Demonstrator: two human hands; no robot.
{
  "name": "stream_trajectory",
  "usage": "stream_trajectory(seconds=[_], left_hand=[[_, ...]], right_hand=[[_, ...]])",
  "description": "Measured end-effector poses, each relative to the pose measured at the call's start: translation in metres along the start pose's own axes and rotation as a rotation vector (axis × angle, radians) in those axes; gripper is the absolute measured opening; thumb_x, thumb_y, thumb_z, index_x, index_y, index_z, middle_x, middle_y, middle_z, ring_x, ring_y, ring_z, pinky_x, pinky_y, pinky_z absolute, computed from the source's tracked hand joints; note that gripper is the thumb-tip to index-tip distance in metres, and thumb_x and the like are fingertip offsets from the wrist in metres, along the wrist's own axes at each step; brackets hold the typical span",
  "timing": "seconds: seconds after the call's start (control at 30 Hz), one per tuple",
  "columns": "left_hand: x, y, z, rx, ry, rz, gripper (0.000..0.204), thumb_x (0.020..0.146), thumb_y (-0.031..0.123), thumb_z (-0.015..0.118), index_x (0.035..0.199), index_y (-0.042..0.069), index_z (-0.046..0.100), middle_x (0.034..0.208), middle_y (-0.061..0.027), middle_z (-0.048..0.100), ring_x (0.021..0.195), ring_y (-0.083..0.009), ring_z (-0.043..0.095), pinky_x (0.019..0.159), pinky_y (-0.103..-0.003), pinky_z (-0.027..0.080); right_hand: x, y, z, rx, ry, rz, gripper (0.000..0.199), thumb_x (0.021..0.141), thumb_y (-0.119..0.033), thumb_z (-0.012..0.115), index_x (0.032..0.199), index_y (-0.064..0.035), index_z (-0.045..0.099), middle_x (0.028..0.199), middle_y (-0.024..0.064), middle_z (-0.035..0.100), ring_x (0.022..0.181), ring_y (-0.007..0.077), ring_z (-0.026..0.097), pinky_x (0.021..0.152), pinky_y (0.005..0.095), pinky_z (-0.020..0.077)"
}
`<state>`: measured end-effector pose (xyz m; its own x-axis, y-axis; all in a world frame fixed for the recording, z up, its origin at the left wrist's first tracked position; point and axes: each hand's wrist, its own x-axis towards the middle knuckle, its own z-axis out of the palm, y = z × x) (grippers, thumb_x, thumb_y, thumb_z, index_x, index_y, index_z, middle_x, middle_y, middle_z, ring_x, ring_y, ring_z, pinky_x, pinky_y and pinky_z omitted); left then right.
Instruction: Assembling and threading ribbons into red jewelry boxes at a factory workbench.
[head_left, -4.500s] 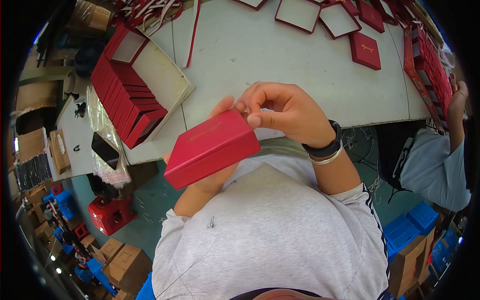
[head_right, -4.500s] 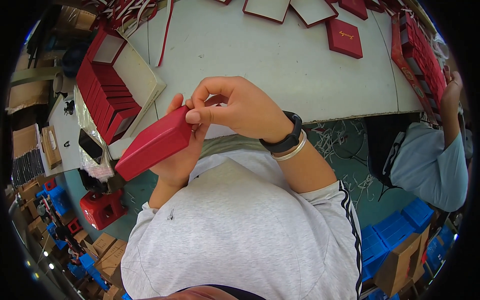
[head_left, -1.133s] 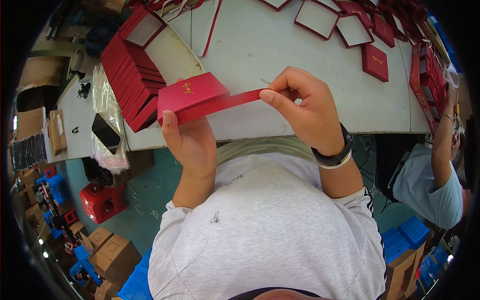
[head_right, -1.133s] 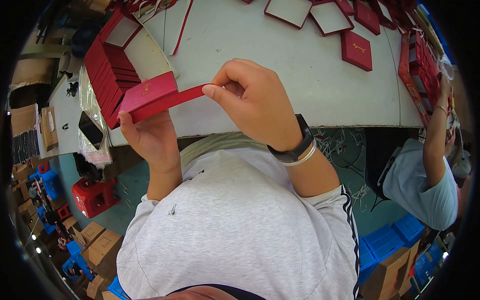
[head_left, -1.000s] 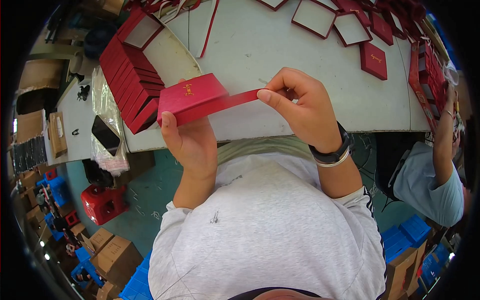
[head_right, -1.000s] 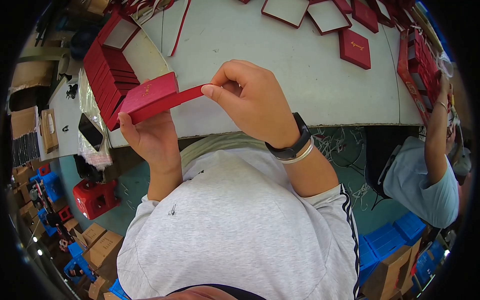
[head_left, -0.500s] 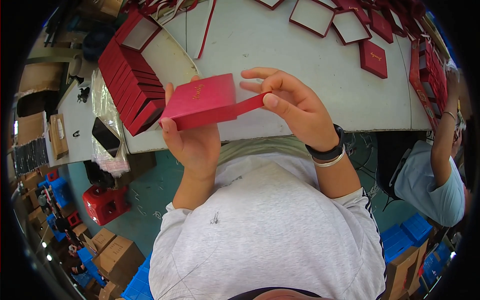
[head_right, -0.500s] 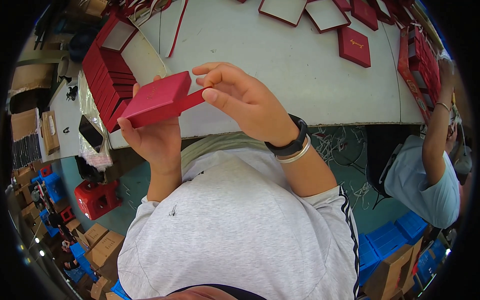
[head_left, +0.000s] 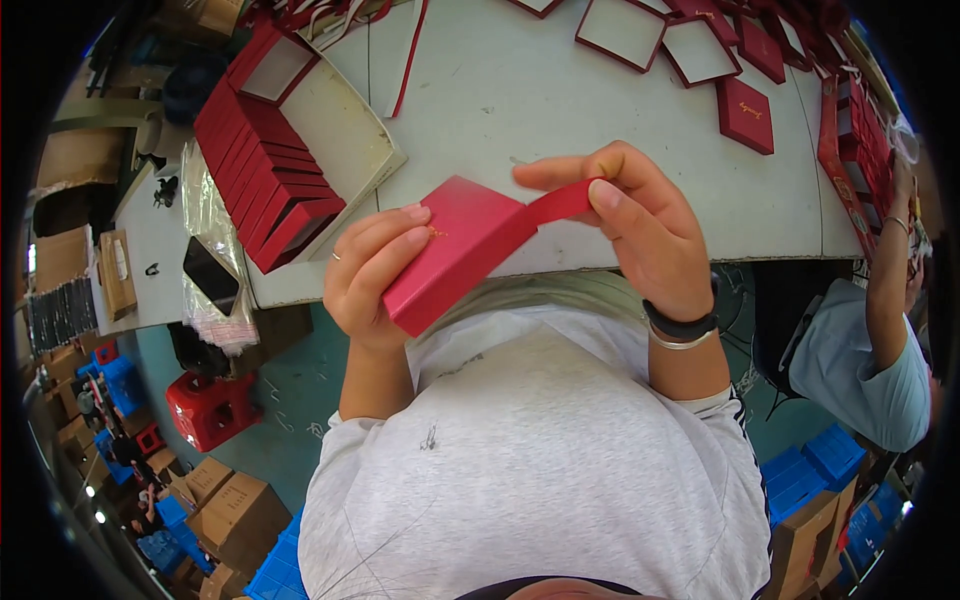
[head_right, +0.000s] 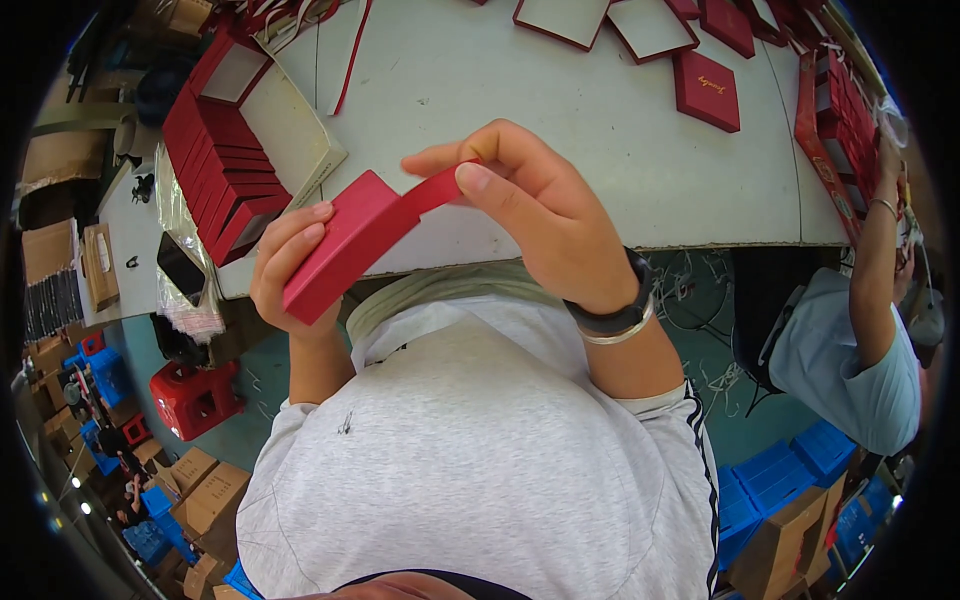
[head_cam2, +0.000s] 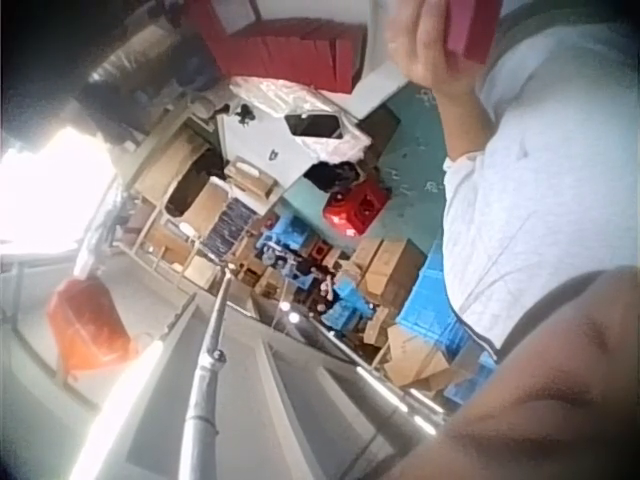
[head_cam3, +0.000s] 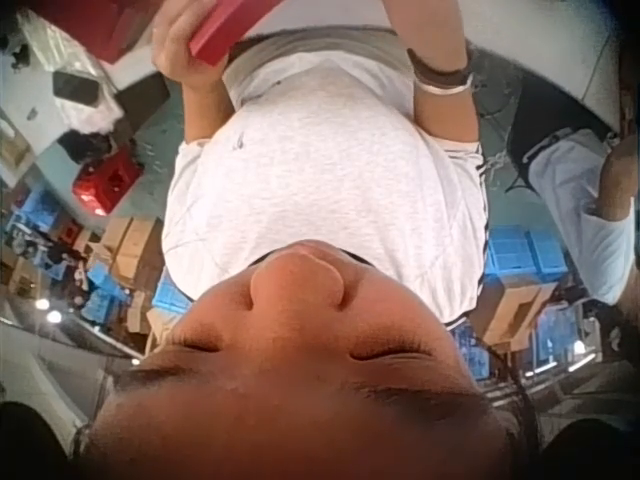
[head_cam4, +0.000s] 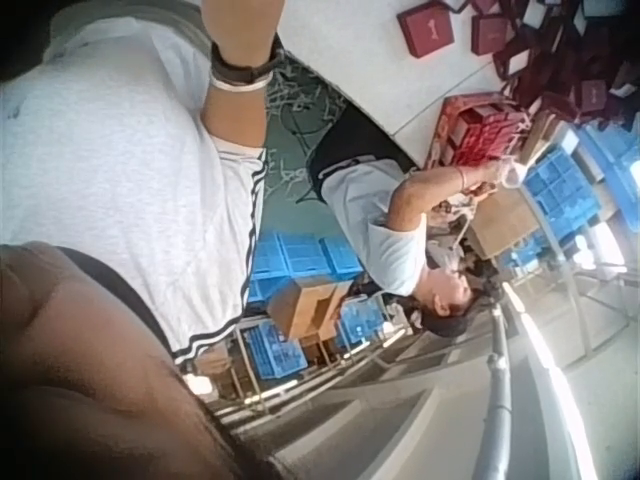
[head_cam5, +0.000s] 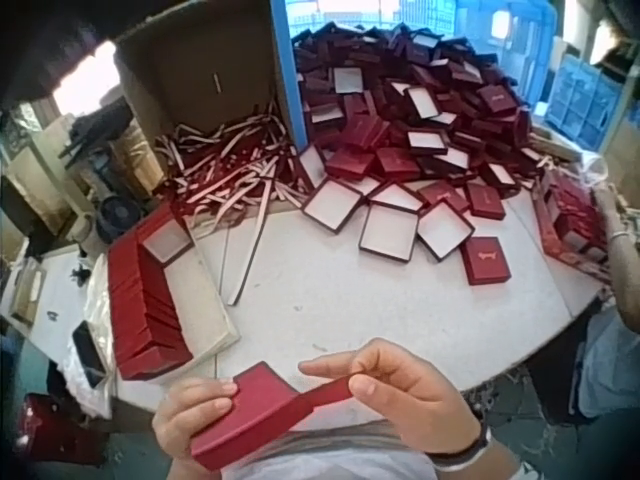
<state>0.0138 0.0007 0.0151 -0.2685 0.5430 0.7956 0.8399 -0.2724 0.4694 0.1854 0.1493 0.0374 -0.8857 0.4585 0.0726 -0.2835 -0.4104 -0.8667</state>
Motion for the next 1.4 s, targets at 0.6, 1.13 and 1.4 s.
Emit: stream_trajectory(seconds=[0.6, 1.13, 1.4], left_hand=[[-0.009, 0.002, -0.004, 0.076, -0.149, -0.101, 0.016, 0.077, 0.001, 0.062, 0.092, -0.005, 0.059, 0.089, -0.0215, 0.066, 0.086, -0.0308, 0.066, 0.078, -0.034, 0.052], [-0.009, 0.014, 0.003, -0.041, -0.090, -0.126, 0.015, 0.084, 0.002, 0.054, 0.095, -0.008, 0.058, 0.088, -0.0241, 0.065, 0.085, -0.0314, 0.065, 0.078, -0.035, 0.051], [-0.011, 0.017, 0.005, -0.064, -0.085, -0.144, 0.017, 0.087, 0.007, 0.052, 0.095, -0.008, 0.056, 0.089, -0.0251, 0.064, 0.085, -0.0317, 0.065, 0.078, -0.036, 0.052]], right_hand=[[0.001, -0.047, -0.009, -0.763, 0.192, -0.293, 0.007, 0.082, -0.005, 0.062, 0.083, 0.0014, 0.060, 0.091, 0.0089, 0.062, 0.082, 0.0146, 0.058, 0.074, 0.0249, 0.0456], [0.019, -0.017, -0.026, -0.594, 0.156, -0.073, 0.012, 0.085, -0.012, 0.061, 0.085, 0.0009, 0.060, 0.082, 0.0030, 0.061, 0.076, 0.0104, 0.055, 0.072, 0.0237, 0.0460], [0.020, -0.005, -0.030, -0.561, 0.145, -0.017, 0.014, 0.086, -0.014, 0.061, 0.086, 0.0001, 0.061, 0.078, 0.0012, 0.059, 0.072, 0.0077, 0.052, 0.067, 0.0209, 0.0444]])
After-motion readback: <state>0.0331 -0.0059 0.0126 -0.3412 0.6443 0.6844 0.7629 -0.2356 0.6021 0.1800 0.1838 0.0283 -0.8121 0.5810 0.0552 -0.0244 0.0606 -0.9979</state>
